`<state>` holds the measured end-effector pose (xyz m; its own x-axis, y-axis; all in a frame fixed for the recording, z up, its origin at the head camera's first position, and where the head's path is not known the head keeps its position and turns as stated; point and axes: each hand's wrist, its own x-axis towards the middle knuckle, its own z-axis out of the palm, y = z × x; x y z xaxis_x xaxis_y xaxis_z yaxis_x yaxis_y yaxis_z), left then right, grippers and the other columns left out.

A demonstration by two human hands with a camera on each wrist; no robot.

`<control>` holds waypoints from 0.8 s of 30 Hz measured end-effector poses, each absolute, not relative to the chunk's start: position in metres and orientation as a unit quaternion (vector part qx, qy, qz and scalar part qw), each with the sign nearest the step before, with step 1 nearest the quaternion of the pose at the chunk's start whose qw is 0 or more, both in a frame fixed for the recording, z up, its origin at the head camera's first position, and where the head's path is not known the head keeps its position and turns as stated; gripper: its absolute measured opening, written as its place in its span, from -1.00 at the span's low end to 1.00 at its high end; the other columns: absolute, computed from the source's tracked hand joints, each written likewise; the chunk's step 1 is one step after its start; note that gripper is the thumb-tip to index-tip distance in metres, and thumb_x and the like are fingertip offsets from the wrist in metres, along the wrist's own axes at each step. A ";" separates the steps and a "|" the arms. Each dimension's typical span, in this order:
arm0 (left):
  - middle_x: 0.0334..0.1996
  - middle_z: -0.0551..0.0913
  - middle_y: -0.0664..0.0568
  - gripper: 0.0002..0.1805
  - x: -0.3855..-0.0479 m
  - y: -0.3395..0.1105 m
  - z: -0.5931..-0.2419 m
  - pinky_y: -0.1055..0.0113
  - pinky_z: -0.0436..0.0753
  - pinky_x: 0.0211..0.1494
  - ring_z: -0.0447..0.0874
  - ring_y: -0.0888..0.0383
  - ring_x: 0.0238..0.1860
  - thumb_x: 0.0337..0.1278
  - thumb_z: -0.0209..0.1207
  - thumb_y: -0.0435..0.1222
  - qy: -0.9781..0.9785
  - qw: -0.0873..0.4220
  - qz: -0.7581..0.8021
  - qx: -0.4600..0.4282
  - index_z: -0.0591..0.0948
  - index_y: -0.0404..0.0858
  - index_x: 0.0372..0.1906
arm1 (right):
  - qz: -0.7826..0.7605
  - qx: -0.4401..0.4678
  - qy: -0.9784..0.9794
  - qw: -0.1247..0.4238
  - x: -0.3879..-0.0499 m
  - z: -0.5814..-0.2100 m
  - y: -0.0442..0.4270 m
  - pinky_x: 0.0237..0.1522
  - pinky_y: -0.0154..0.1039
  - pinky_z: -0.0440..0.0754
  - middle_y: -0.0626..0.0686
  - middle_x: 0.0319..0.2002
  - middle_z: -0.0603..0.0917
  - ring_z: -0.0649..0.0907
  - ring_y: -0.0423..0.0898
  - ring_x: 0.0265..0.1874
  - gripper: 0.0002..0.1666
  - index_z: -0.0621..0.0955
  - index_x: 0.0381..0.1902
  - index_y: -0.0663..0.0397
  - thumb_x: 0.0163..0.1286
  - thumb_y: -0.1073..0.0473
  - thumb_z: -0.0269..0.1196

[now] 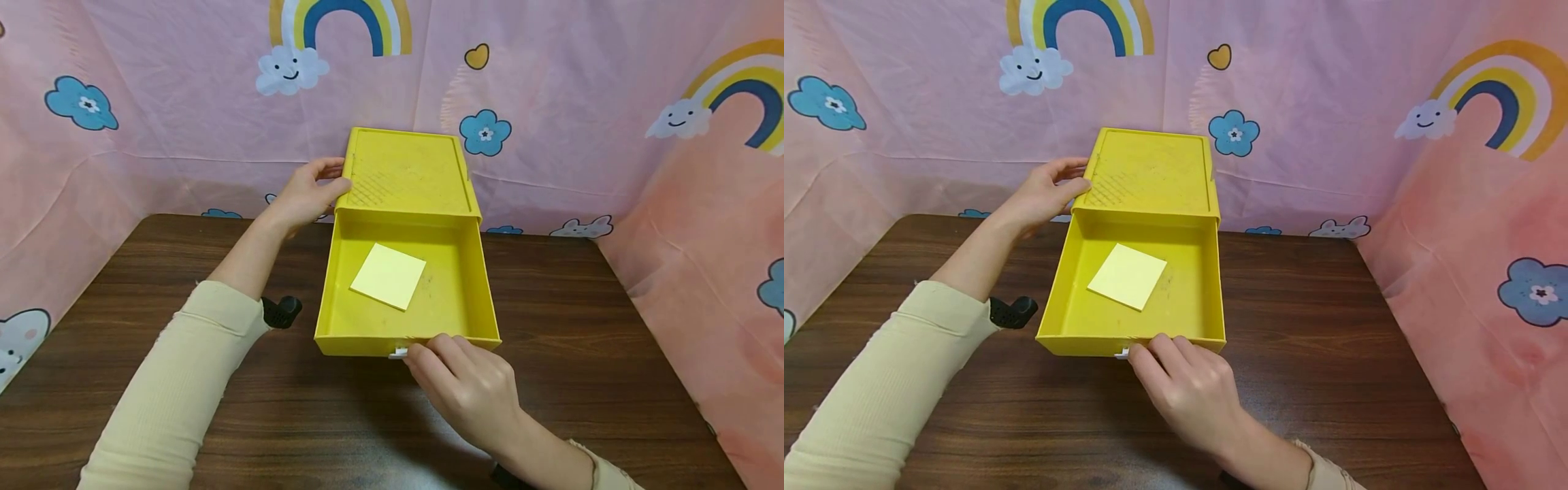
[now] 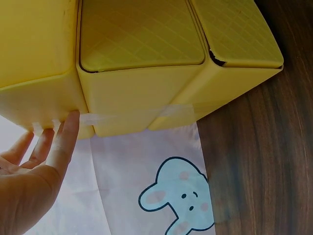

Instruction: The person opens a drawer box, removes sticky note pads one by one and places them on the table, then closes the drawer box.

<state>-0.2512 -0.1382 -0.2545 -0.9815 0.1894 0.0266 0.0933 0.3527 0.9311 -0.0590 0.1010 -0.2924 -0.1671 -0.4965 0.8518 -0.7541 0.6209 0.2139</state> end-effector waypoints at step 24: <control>0.27 0.29 -0.10 -0.40 -0.251 -0.138 -0.256 0.28 0.65 -0.12 0.46 0.02 0.10 0.25 0.00 -0.21 0.814 0.037 0.572 0.087 0.19 -0.22 0.37 | 0.111 0.420 -0.733 0.524 -0.058 -0.293 0.100 -0.80 -0.60 0.15 -0.09 -0.62 0.46 0.34 -0.26 -0.75 -0.72 0.58 -0.56 0.07 0.36 0.24 0.07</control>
<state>-0.2515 -0.1378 -0.2564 -0.9821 0.1841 0.0405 0.1005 0.3293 0.9389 -0.0575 0.1000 -0.2930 -0.0985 -0.4997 0.8606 -0.7323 0.6220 0.2774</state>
